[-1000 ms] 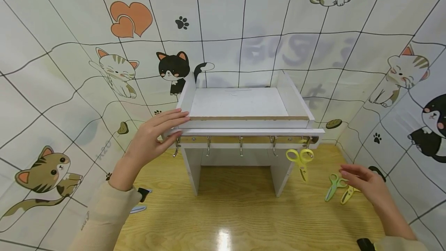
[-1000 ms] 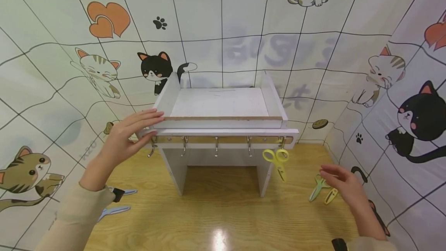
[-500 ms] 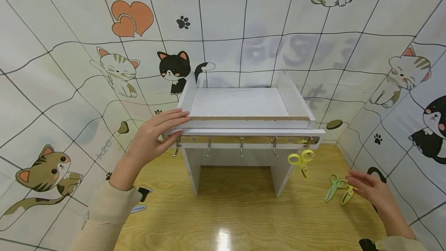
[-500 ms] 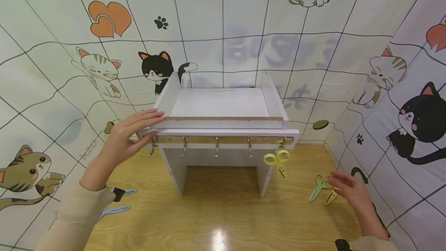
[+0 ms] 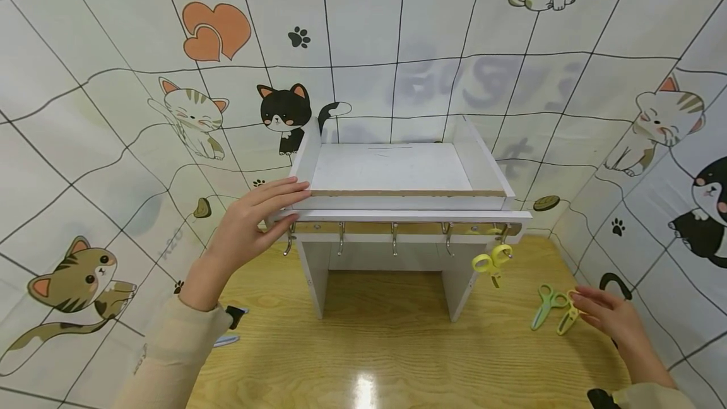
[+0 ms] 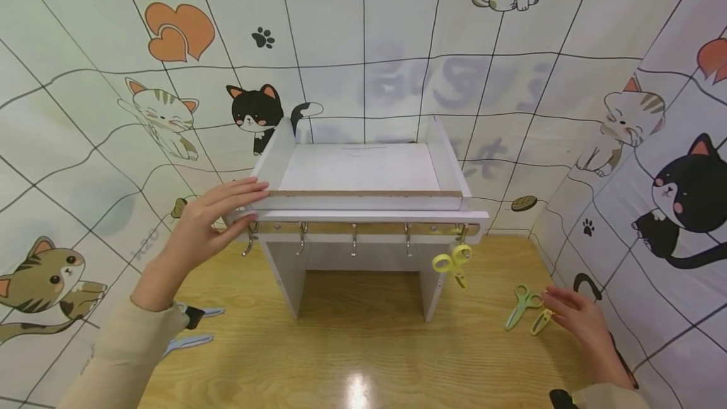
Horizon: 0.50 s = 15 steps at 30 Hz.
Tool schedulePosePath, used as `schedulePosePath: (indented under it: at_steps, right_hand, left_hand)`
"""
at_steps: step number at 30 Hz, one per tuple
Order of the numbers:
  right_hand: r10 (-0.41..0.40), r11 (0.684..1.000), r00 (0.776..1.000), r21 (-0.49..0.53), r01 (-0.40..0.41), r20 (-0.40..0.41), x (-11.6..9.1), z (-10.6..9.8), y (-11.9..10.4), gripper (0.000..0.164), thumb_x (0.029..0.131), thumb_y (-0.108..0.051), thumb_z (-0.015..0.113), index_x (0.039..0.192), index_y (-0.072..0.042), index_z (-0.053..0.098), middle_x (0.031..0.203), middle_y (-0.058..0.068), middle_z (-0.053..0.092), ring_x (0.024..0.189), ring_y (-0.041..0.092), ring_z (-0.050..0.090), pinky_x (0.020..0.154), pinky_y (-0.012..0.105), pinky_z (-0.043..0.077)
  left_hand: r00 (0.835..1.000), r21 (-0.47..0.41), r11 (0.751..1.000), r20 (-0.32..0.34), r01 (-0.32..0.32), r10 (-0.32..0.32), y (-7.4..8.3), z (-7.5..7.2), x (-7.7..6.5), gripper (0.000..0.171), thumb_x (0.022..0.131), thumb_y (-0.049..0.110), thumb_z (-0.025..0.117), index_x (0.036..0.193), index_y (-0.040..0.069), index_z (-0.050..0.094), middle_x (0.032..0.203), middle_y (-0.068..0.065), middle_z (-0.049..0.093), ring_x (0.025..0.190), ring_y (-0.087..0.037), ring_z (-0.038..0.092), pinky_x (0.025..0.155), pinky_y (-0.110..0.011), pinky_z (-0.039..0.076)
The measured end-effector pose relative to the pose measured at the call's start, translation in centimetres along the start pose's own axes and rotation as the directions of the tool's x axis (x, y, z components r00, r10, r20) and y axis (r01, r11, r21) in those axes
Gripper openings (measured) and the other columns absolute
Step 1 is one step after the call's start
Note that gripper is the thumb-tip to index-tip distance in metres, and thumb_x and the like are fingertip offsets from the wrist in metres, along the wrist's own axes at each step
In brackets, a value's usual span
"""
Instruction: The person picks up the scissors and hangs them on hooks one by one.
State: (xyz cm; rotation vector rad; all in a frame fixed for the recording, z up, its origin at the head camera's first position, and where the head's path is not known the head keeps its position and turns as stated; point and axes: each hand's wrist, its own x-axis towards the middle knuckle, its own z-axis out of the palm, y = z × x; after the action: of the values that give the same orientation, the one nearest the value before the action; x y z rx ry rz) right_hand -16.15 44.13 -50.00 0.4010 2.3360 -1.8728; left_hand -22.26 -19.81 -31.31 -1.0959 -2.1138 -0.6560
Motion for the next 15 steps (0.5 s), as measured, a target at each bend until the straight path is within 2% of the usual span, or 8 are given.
schedulePosePath:
  at_steps: [7,10,15]
  right_hand:
    - [0.075,0.993,0.996,-0.089,-0.079,-0.049,0.7,-0.4,0.8,0.014,0.094,-0.040,0.068,0.099,-0.046,0.056,0.084,-0.039,0.059,0.080,-0.014,0.062,0.073,0.015,0.059]
    - [0.110,0.989,0.992,-0.089,-0.115,-0.053,0.9,-0.6,1.2,0.014,0.094,-0.043,0.067,0.100,-0.046,0.055,0.083,-0.039,0.057,0.079,-0.014,0.062,0.073,0.015,0.059]
    - [0.114,0.992,0.993,-0.045,-0.115,-0.039,1.3,-0.9,2.0,0.016,0.096,-0.038,0.066,0.091,-0.050,0.056,0.083,-0.039,0.057,0.079,-0.014,0.063,0.074,0.016,0.059]
  left_hand:
    - [1.000,-0.002,1.000,-0.004,0.012,-0.012,0.0,0.1,-0.1,0.055,0.080,-0.004,0.077,0.131,0.015,0.067,0.134,-0.005,0.067,0.133,-0.021,0.056,0.117,-0.019,0.038]
    - [1.000,-0.001,1.000,-0.005,0.011,-0.011,-0.1,0.1,-0.1,0.055,0.080,-0.004,0.077,0.131,0.015,0.067,0.134,-0.005,0.067,0.133,-0.021,0.056,0.117,-0.019,0.038]
    - [1.000,0.004,1.000,0.003,0.014,-0.014,-0.1,0.1,-0.1,0.054,0.081,-0.002,0.077,0.131,0.015,0.067,0.134,-0.005,0.066,0.133,-0.021,0.056,0.117,-0.019,0.038]
